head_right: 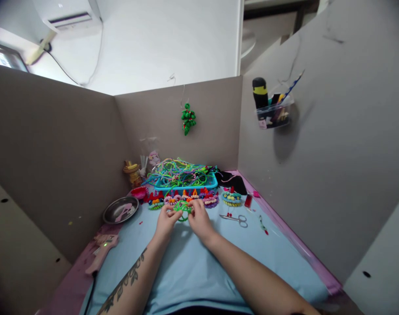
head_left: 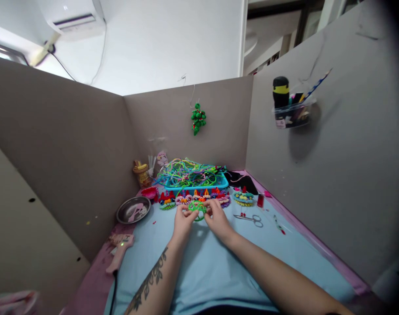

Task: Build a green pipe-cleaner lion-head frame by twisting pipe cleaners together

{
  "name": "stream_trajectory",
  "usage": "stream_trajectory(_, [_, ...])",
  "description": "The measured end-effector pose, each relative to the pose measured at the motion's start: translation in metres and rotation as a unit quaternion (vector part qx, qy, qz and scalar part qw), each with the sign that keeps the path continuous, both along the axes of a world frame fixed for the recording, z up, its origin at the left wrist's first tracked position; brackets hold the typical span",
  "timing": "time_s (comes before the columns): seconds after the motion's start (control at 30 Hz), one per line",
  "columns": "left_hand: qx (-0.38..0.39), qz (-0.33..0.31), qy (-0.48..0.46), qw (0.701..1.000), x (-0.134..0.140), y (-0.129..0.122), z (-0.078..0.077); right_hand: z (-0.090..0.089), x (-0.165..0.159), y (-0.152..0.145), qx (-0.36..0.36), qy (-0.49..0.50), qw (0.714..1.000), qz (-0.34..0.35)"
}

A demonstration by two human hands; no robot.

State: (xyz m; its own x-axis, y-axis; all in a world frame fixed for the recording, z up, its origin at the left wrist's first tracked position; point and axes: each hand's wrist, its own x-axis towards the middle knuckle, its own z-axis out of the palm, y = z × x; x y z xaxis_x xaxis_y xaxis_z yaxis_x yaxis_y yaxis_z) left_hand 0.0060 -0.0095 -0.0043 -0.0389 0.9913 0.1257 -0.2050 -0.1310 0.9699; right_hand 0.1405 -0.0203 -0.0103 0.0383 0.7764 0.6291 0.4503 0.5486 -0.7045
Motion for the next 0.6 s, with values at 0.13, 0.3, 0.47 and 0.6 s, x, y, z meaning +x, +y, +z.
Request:
stream_trajectory(0.13, [-0.015,0.016,-0.016,1.0,-0.002,0.002,0.0,-0.001,-0.006,-0.008,0.035,-0.041,0.998,0.015])
stream_trajectory(0.3, [-0.031,0.007,-0.024,0.999,-0.001,0.002,0.003,-0.001,-0.01,-0.013,0.08,-0.092,0.991,0.06])
stream_trajectory(0.47, [-0.012,0.015,-0.03,0.999,-0.003,0.002,0.003,0.002,-0.007,-0.015,0.084,-0.07,0.978,0.176])
stream_trajectory(0.6, [0.018,0.0,-0.019,1.0,-0.004,0.004,-0.001,0.006,0.001,-0.009,0.009,0.03,0.99,0.137])
